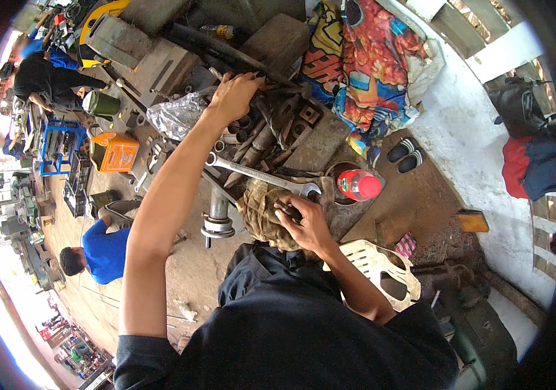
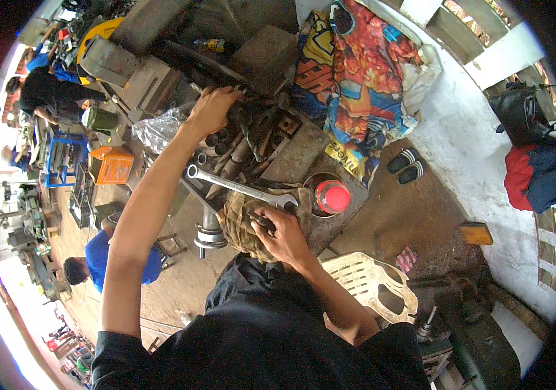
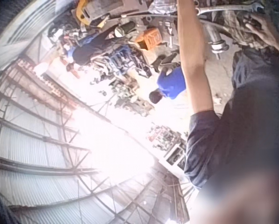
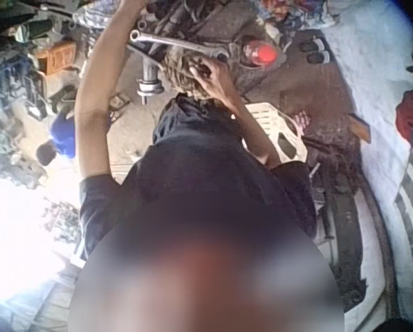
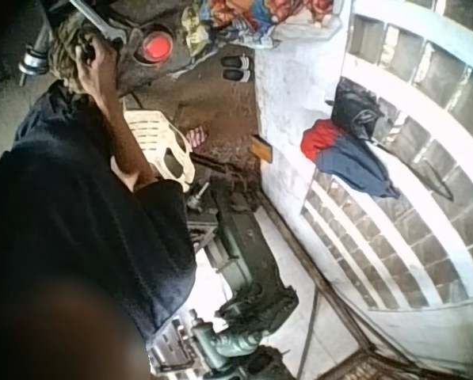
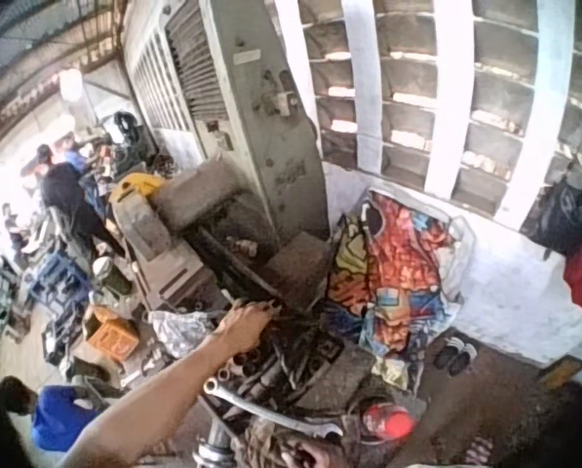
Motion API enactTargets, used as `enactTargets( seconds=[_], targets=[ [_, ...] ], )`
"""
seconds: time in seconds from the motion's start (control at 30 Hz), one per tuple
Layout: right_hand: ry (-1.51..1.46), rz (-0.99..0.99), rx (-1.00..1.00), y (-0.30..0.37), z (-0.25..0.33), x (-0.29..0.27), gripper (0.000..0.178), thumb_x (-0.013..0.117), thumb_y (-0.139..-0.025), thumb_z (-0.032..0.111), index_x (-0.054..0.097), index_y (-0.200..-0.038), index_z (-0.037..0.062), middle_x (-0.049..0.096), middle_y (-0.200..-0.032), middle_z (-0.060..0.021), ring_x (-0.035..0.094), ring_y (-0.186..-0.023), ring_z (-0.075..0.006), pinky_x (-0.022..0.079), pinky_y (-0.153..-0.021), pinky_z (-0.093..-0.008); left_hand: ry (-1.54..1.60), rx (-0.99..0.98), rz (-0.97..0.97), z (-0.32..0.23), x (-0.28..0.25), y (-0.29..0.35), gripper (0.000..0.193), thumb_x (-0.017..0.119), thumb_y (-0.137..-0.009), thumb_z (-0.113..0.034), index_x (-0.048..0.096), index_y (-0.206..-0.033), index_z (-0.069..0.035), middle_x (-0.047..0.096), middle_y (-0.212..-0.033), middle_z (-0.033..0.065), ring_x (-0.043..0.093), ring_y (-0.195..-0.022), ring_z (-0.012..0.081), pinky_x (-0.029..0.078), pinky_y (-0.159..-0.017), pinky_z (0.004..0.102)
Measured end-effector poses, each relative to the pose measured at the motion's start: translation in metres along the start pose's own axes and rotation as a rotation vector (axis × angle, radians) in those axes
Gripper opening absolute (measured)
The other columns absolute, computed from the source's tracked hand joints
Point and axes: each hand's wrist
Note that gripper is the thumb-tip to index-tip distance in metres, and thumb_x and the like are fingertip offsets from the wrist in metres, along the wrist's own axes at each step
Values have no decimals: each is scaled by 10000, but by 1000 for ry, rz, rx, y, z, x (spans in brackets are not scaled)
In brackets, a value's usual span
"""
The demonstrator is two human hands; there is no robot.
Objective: The person cleans a cylindrical metal part with a rag and a metal rod, then moves to a drill press and uses a wrench to tighten the chuck. The person handles the part and tools directly without visible power tools.
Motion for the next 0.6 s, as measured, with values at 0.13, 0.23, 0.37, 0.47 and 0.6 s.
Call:
enactTargets(
  seconds=[0.13, 0.23, 0.37, 0.47, 0.6],
  targets=[
    [25, -15, -49, 0, -3, 2, 159, 698, -885, 129, 653, -987, 15, 676, -842, -119, 660, -727, -241, 501, -664, -335, 10, 51, -2, 1, -18, 5, 571, 644, -711, 94, 633, -1243, -112, 615, -1261, 125, 573, -1204, 317, 383, -1094, 469],
    [-10, -51, -114, 0, -5, 2, 164, 700, -885, 129, 649, -993, 16, 675, -844, -126, 665, -742, -253, 502, -673, -339, 98, 77, -56, 0, -39, 14, 626, 682, -687, 85, 599, -1284, -86, 548, -1362, 172, 495, -1284, 373, 356, -1120, 473],
    [-3, -3, -38, 0, -4, 0, 186, 700, -883, 137, 642, -1005, 10, 676, -863, -141, 672, -779, -275, 509, -702, -353, 458, 101, -205, -5, -69, 34, 478, 650, -682, 133, 652, -1128, -39, 640, -1145, 162, 616, -1103, 370, 477, -978, 432],
    [-1, 26, -16, 1, -2, -1, 212, 696, -887, 149, 634, -1026, 1, 680, -888, -158, 681, -808, -306, 517, -723, -372, 675, 143, -194, -10, -94, 60, 452, 668, -661, 135, 653, -1091, -3, 649, -1128, 171, 636, -1069, 366, 499, -915, 423],
    [35, 1, -70, 1, -3, 1, 246, 687, -899, 174, 623, -1048, -10, 681, -910, -184, 688, -828, -347, 525, -745, -399, 769, 147, -154, -35, -118, 105, 475, 804, -596, 25, 689, -1055, -24, 665, -1108, 165, 632, -1087, 351, 491, -935, 406]
  ],
)
Point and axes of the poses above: each hand's wrist, its own y-axis away from the middle knuckle, its own x-axis out of the palm, z = x × y
